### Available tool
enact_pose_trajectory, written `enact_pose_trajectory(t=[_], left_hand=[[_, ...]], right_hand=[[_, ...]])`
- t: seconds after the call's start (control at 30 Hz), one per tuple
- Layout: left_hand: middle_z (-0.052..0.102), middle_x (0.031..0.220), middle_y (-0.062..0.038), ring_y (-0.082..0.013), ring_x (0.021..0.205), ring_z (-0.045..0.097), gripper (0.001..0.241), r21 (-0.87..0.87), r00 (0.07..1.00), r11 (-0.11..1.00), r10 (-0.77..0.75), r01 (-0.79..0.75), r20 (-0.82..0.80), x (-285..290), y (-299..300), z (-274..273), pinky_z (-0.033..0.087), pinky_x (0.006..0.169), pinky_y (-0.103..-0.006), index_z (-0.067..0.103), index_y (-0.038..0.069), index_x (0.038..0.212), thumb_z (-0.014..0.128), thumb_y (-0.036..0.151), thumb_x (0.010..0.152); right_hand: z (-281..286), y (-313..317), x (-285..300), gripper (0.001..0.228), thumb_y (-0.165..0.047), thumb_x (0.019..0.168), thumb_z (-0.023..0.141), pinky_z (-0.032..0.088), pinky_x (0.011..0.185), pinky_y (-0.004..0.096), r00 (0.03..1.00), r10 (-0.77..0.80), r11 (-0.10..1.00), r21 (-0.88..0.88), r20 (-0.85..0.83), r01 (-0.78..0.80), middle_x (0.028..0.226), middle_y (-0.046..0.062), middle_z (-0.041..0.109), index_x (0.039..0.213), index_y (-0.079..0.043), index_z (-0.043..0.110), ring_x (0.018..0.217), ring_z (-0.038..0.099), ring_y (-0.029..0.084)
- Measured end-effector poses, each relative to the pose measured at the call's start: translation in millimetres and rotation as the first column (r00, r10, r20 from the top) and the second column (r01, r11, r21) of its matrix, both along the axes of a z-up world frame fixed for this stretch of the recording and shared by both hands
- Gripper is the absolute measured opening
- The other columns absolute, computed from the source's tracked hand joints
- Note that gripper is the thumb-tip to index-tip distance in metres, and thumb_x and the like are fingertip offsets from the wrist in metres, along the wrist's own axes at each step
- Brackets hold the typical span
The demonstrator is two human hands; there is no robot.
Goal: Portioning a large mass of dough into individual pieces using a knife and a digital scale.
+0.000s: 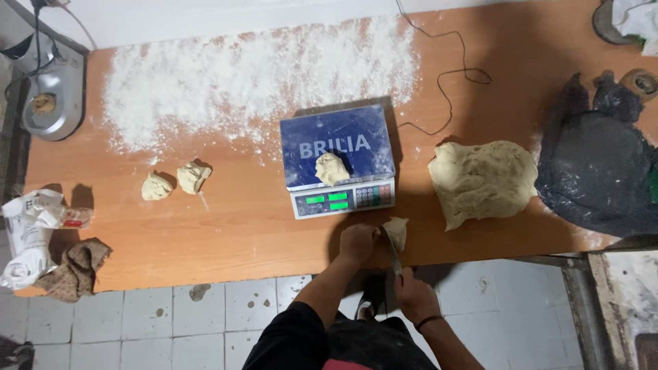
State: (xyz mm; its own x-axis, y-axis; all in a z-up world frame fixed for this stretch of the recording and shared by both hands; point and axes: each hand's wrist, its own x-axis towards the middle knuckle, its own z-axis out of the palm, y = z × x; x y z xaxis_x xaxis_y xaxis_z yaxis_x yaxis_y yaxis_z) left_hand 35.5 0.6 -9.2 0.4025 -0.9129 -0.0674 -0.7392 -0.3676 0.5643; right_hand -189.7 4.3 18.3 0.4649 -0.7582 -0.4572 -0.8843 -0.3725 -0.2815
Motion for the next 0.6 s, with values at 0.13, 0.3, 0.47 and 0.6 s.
enact_pose_trajectory(t=[0.13, 0.3, 0.47, 0.6], left_hand=[[0.076, 0.094, -0.014, -0.0404, 0.08, 0.069, 0.029, 0.042, 1.0, 0.999, 0.015, -0.016, 0.009, 2, 12, -7, 0.054, 0.073, -0.0511, 0.079, 0.012, 0.095, 0.053, 0.026, 0.093], [0.076, 0.089, -0.008, -0.0355, 0.071, 0.066, 0.027, -0.074, 0.988, 0.992, 0.114, -0.107, 0.104, 8, 28, -31, 0.051, 0.063, -0.0484, 0.079, 0.014, 0.086, 0.058, 0.029, 0.092], [0.069, 0.124, -0.018, -0.0362, 0.105, 0.066, 0.039, -0.228, 0.957, 0.933, 0.249, -0.279, -0.152, 60, 25, 78, 0.054, 0.088, -0.0442, 0.066, 0.004, 0.122, 0.063, 0.032, 0.095], [0.066, 0.116, -0.013, -0.0309, 0.098, 0.066, 0.025, -0.518, 0.927, 0.786, 0.374, -0.339, -0.038, 107, -3, 138, 0.057, 0.083, -0.0401, 0.07, 0.003, 0.115, 0.059, 0.018, 0.098]], right_hand=[[13, 3, 19, 0.039, -0.046, 0.102, 0.032, 0.049, 0.076, 0.057, 0.996, -0.028, 0.983, 0.176, -0.084, 0.042, 0.091, 0.019, 0.076, 0.112, -0.013, 0.05, 0.084, 0.069, 0.047], [-22, -10, 23, 0.037, -0.043, 0.099, 0.039, 0.05, 0.08, 0.053, 0.986, 0.125, 0.964, 0.247, -0.108, -0.095, 0.097, 0.017, 0.076, 0.114, -0.011, 0.051, 0.089, 0.069, 0.044], [-16, -12, 17, 0.027, -0.039, 0.102, 0.041, 0.05, 0.056, 0.052, 0.976, 0.209, 0.975, -0.098, 0.066, -0.202, 0.068, 0.012, 0.069, 0.105, -0.012, 0.046, 0.058, 0.066, 0.038], [-29, -7, -5, 0.028, -0.042, 0.1, 0.047, 0.049, 0.063, 0.06, 0.99, -0.002, 1.0, -0.016, 0.143, 0.004, 0.07, 0.02, 0.072, 0.104, -0.014, 0.047, 0.07, 0.069, 0.047]])
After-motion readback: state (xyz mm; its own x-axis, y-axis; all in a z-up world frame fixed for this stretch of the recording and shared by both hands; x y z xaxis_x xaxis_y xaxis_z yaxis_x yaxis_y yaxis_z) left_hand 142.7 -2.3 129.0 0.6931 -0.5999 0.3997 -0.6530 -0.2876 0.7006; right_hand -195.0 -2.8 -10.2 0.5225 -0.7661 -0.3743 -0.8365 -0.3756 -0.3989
